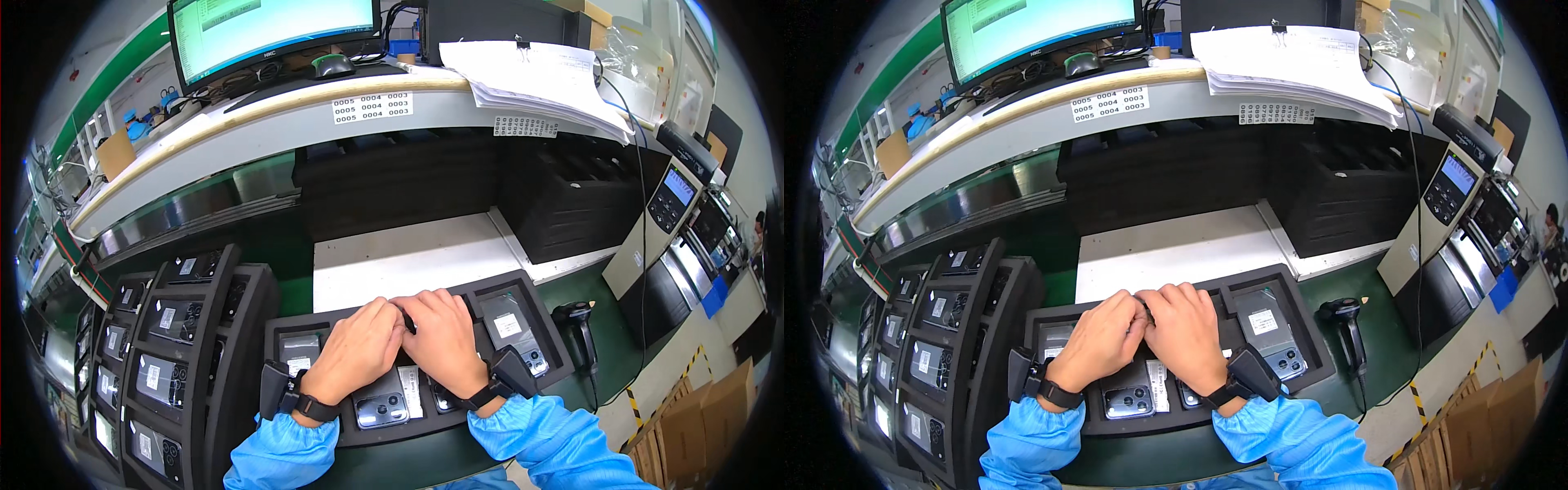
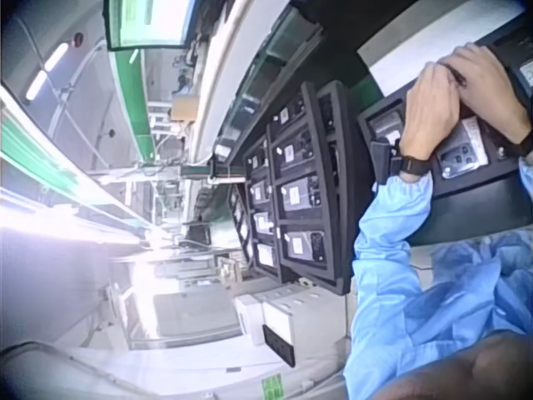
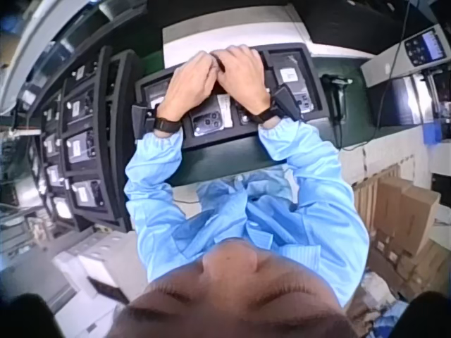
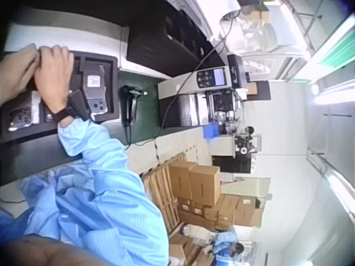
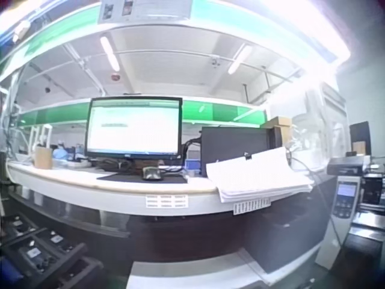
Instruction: Scanning barcodes on smartphone packaging boxes and applying printed labels to them.
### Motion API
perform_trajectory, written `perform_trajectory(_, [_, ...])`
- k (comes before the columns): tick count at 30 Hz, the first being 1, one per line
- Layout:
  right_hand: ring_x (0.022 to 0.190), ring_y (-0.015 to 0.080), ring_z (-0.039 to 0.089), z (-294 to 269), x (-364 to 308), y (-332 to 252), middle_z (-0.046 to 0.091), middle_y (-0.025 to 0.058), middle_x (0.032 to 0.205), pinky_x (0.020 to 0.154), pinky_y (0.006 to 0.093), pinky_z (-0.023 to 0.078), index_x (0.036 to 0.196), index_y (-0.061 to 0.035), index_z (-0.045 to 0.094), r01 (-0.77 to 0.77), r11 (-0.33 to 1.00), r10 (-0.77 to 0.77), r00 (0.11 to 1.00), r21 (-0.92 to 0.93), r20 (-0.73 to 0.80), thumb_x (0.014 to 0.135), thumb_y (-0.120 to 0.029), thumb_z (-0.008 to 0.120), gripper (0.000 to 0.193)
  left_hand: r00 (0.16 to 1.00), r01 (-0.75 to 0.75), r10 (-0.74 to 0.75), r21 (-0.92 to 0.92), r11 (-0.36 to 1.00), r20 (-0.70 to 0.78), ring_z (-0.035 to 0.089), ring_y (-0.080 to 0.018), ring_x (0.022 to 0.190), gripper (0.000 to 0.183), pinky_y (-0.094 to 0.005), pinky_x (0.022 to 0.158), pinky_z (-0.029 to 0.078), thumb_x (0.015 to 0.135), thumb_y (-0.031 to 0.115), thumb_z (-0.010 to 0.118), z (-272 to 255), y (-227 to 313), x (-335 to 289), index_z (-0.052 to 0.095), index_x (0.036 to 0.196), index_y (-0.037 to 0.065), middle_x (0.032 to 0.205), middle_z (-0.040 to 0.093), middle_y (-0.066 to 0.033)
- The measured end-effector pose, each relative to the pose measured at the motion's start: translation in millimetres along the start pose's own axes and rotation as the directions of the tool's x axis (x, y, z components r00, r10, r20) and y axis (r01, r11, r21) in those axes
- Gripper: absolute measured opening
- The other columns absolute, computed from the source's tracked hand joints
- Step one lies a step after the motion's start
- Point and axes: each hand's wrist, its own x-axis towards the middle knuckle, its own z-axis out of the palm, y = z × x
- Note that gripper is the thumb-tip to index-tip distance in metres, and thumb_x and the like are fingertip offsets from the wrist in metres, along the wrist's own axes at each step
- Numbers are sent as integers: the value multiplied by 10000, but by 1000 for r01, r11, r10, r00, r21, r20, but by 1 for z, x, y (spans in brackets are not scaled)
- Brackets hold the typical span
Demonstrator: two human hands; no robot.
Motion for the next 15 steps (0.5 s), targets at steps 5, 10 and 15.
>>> perform_trajectory(5, [951, 273, 624, -7, 5, 1, 689, 65, 929, 839, 401, 468, 1049, -105, 758, -64, 998, 61, 995, 27, 79, 793, -135, 742, 258, 997, -62, 60, -56, 996, -41, 639, -350, 796, 78, -418, 698, 520, 900, 21, 651, 2, -3, 5, 621, 971, 9, 897, 622, -145])
perform_trajectory(10, [976, 214, 684, -44, -1, 6, 734, 118, 1044, 866, 328, 525, 1155, -27, 742, -338, 675, 312, 936, 656, 161, 959, -167, 695, 245, 892, 10, -94, -188, 982, -442, 644, -214, 777, 143, -312, 698, 520, 882, 20, 688, -23, -10, 8, 670, 1021, -6, 890, 633, -114])
perform_trajectory(15, [1093, 271, 618, -120, -69, 72, 698, 125, 1131, 995, 395, 460, 1135, -54, 729, -332, 939, 344, 896, 89, -280, 941, -117, 639, 223, 832, 101, -124, -72, 992, -541, 648, -263, 780, 53, -328, 711, 517, 870, -6, 647, -48, -35, 3, 651, 916, -31, 889, 638, -137])
